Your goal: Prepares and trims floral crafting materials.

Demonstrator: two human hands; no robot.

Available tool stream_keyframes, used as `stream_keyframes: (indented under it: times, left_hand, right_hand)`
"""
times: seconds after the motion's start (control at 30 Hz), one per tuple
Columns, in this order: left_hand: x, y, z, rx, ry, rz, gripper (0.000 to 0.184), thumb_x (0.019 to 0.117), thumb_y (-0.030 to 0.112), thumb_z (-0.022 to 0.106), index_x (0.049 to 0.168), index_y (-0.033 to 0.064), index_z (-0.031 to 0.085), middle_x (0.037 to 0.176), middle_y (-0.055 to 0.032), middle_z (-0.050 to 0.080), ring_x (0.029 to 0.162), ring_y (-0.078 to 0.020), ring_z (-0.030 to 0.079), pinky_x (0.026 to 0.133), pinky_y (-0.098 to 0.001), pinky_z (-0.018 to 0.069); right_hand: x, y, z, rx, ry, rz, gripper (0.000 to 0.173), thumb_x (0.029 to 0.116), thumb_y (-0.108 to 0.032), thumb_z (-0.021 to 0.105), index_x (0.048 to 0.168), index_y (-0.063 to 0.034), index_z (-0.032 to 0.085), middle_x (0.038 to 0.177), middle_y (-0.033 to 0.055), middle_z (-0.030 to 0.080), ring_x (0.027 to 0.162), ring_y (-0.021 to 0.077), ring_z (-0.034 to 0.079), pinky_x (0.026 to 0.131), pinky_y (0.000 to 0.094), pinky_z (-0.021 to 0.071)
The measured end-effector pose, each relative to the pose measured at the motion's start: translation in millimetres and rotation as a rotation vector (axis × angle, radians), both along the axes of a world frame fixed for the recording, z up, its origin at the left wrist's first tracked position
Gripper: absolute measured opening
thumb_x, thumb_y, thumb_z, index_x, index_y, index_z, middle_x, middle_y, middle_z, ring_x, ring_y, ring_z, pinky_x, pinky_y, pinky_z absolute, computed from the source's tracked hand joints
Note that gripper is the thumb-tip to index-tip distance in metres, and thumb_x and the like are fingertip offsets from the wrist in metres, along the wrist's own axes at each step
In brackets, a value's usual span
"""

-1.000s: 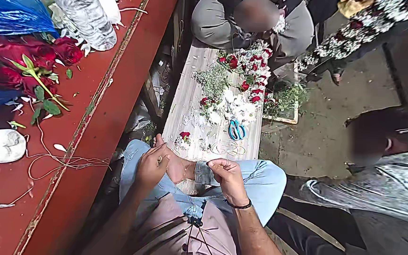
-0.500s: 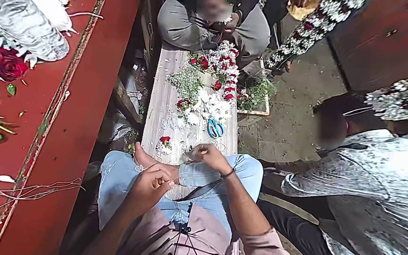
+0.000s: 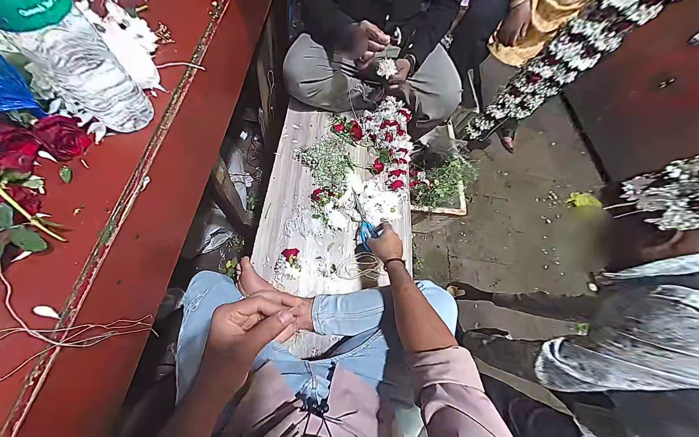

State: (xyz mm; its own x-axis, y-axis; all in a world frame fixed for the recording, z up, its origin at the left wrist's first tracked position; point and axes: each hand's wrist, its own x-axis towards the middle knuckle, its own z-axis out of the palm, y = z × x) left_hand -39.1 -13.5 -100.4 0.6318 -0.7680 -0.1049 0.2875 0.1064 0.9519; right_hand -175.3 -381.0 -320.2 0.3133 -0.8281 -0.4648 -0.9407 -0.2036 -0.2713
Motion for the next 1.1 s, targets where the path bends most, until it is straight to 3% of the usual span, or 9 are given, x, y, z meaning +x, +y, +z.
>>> stream_keyframes:
  times: [0.13, 0.2, 0.3, 0.37, 0.47, 0.57, 0.83, 0.93, 1.1]
  left_hand:
    - [14.1, -7.5, -10.3, -0.074, 0.002, 0.01, 0.016, 0.097, 0.01, 0.061, 0.088, 0.0004, 0.071, 0.12, -0.0211, 0.071, 0.112, -0.0339, 0.07, 0.1, -0.0466, 0.0581]
    - [19.5, -10.9, -18.7, -0.089, 0.004, 0.011, 0.018, 0.0981, 0.011, 0.06, 0.09, -0.0013, 0.071, 0.126, -0.0232, 0.068, 0.119, -0.0368, 0.066, 0.105, -0.0489, 0.0551]
    - [26.6, -19.2, -33.3, -0.114, 0.049, 0.031, 0.016, 0.0979, 0.008, 0.06, 0.092, -0.0035, 0.07, 0.131, -0.0261, 0.065, 0.125, -0.041, 0.062, 0.108, -0.0526, 0.052]
    - [30.6, -23.9, -39.3, -0.131, 0.086, 0.016, 0.016, 0.0984, 0.006, 0.059, 0.095, -0.0035, 0.071, 0.135, -0.0243, 0.062, 0.127, -0.0393, 0.06, 0.11, -0.0519, 0.0504]
    - [38.1, -28.9, -46.5, -0.204, 0.146, -0.011, 0.016, 0.0974, 0.003, 0.056, 0.096, -0.004, 0.07, 0.14, -0.0252, 0.058, 0.132, -0.0398, 0.057, 0.113, -0.0535, 0.0469]
    - [44.3, -28.4, -51.5, -0.25, 0.204, -0.008, 0.015, 0.0971, 0.005, 0.057, 0.096, -0.0033, 0.07, 0.145, -0.0262, 0.054, 0.136, -0.0407, 0.052, 0.114, -0.0537, 0.0445]
    - [46.1, -26.3, -53.3, -0.203, 0.139, -0.063, 0.012, 0.0965, 0.009, 0.064, 0.1, -0.0001, 0.071, 0.145, -0.0234, 0.055, 0.138, -0.0373, 0.05, 0.115, -0.0514, 0.0434]
    - [41.3, -26.5, -57.7, -0.137, 0.018, -0.124, 0.015, 0.0957, 0.016, 0.069, 0.096, 0.0014, 0.072, 0.134, -0.0191, 0.064, 0.133, -0.0326, 0.056, 0.114, -0.0485, 0.0454]
    - [41.8, -15.7, -57.2, -0.079, -0.102, -0.17, 0.024, 0.0957, 0.023, 0.07, 0.096, 0.0003, 0.074, 0.139, -0.0201, 0.061, 0.136, -0.0327, 0.054, 0.116, -0.0474, 0.0452]
  right_hand:
    - [-11.7, 22.1, 41.2, 0.416, -0.654, -0.344, 0.048, 0.0856, -0.001, 0.071, 0.129, -0.002, 0.052, 0.09, 0.018, 0.071, 0.072, 0.0254, 0.07, 0.065, 0.0415, 0.0597]
    - [-20.0, 51.3, 70.3, 0.643, -0.963, -0.382, 0.062, 0.0874, 0.001, 0.068, 0.144, -0.0032, 0.043, 0.096, 0.021, 0.072, 0.079, 0.0266, 0.072, 0.074, 0.0427, 0.0618]
    - [-34.6, 96.1, 103.8, 0.826, -1.118, -0.213, 0.087, 0.0843, -0.016, 0.079, 0.156, -0.0028, 0.032, 0.104, 0.0162, 0.071, 0.087, 0.0206, 0.07, 0.083, 0.0391, 0.06]
    - [-46.2, 126.7, 124.3, 0.973, -1.123, -0.118, 0.085, 0.0794, -0.031, 0.087, 0.146, -0.0028, 0.042, 0.099, 0.0109, 0.069, 0.082, 0.0182, 0.068, 0.075, 0.0361, 0.0597]
    - [-61.5, 157.9, 135.2, 1.239, -1.1, 0.154, 0.086, 0.0748, -0.067, 0.079, 0.138, -0.0134, 0.055, 0.094, 0.0019, 0.067, 0.081, 0.0132, 0.063, 0.072, 0.0323, 0.0543]
    - [-71.5, 169.8, 131.2, 1.422, -1.113, 0.301, 0.094, 0.0742, -0.072, 0.076, 0.145, -0.0154, 0.05, 0.099, 0.0031, 0.066, 0.083, 0.0129, 0.063, 0.073, 0.0295, 0.0539]
    - [-64.3, 171.4, 137.8, 1.425, -1.083, 0.209, 0.068, 0.0892, -0.051, 0.076, 0.139, -0.0081, 0.06, 0.088, 0.0034, 0.068, 0.068, 0.0088, 0.062, 0.06, 0.0247, 0.0541]
    - [-55.3, 176.1, 142.3, 1.324, -1.116, 0.155, 0.053, 0.0874, -0.039, 0.081, 0.127, -0.0054, 0.068, 0.068, -0.0012, 0.065, 0.048, 0.0034, 0.054, 0.044, 0.0206, 0.047]
    - [-50.6, 181.3, 140.8, 1.184, -1.191, 0.159, 0.054, 0.0888, -0.04, 0.08, 0.128, -0.0056, 0.068, 0.067, -0.0027, 0.065, 0.047, 0.0027, 0.054, 0.043, 0.0205, 0.0471]
